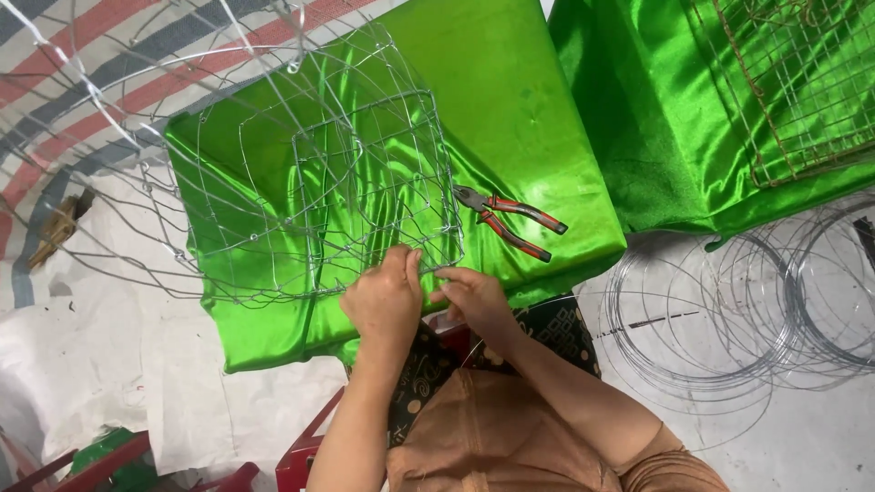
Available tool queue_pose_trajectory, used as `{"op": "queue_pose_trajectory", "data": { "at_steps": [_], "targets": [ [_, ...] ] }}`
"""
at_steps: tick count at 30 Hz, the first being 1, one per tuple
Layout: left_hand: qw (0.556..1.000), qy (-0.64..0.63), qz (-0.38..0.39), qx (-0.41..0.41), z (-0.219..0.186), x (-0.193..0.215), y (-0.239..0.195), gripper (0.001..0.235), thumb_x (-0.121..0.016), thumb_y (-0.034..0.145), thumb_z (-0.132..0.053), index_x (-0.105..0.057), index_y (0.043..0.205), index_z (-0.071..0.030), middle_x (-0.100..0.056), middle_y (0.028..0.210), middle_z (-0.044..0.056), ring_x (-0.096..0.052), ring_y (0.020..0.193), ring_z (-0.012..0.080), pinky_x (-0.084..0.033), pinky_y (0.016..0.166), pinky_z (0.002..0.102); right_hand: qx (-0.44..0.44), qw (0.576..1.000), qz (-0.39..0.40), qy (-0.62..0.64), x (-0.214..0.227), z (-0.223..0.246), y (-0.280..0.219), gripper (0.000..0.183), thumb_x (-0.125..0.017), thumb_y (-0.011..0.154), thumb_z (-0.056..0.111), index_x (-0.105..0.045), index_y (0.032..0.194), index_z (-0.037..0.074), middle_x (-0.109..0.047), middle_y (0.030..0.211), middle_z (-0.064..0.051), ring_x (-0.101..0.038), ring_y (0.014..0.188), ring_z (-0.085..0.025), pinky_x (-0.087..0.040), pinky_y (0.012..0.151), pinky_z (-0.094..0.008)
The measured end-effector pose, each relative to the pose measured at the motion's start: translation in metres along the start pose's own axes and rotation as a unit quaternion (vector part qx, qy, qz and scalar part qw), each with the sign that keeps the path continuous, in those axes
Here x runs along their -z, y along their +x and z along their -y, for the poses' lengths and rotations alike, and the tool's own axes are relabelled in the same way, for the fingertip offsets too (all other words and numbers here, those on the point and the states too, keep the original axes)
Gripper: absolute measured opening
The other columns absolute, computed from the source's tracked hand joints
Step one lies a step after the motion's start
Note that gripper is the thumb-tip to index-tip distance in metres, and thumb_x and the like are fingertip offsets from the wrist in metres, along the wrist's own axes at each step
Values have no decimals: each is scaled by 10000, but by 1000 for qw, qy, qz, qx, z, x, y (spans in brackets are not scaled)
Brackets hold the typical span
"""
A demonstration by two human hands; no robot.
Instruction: Reinforcing the joints of a wire frame structure by twisting thin metal wire using pliers.
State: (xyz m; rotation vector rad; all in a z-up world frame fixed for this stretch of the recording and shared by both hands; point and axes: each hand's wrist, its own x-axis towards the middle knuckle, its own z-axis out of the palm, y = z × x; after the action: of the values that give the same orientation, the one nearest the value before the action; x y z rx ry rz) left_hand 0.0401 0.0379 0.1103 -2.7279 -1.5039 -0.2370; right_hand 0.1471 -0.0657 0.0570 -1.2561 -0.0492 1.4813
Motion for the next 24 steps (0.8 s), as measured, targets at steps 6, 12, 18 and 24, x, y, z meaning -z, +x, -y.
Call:
{"op": "queue_pose_trajectory", "data": {
  "at_steps": [6,12,18,24],
  "targets": [
    [1000,-3,4,13,0,-5,-3,432,-494,1048,-511,-751,923,-186,-492,405,-41,-449,321,100,-346,356,200,404,720,-134,-548,26,-18,0,339,-650,958,410,-695,1289,348,-734,946,131,-704,837,-106,-569,742,-276],
    [998,40,-54,9,2,-28,-15,233,-591,991,-403,-730,891,-245,-528,448,-17,-613,404,207,-528,407,379,599,492,-123,-620,-3,34,1,481,-463,1001,153,-623,1433,292,-518,722,26,-545,573,-166,-483,571,-312],
    [998,-31,-49,29,-5,-11,-12,242,-603,986,-363,-721,852,-199,-590,469,6,-666,465,218,-592,491,390,618,423,-145,-647,-11,39,11,520,-520,903,112,-660,1381,258,-532,628,-7,-574,507,-204,-485,519,-345],
    [998,-54,-6,15,-4,-15,-19,249,-566,1008,-353,-715,933,-168,-653,526,44,-699,498,232,-610,516,399,577,465,-76,-667,-4,41,10,503,-558,910,108,-660,1379,258,-568,572,-9,-591,448,-208,-491,462,-358]
  ]
}}
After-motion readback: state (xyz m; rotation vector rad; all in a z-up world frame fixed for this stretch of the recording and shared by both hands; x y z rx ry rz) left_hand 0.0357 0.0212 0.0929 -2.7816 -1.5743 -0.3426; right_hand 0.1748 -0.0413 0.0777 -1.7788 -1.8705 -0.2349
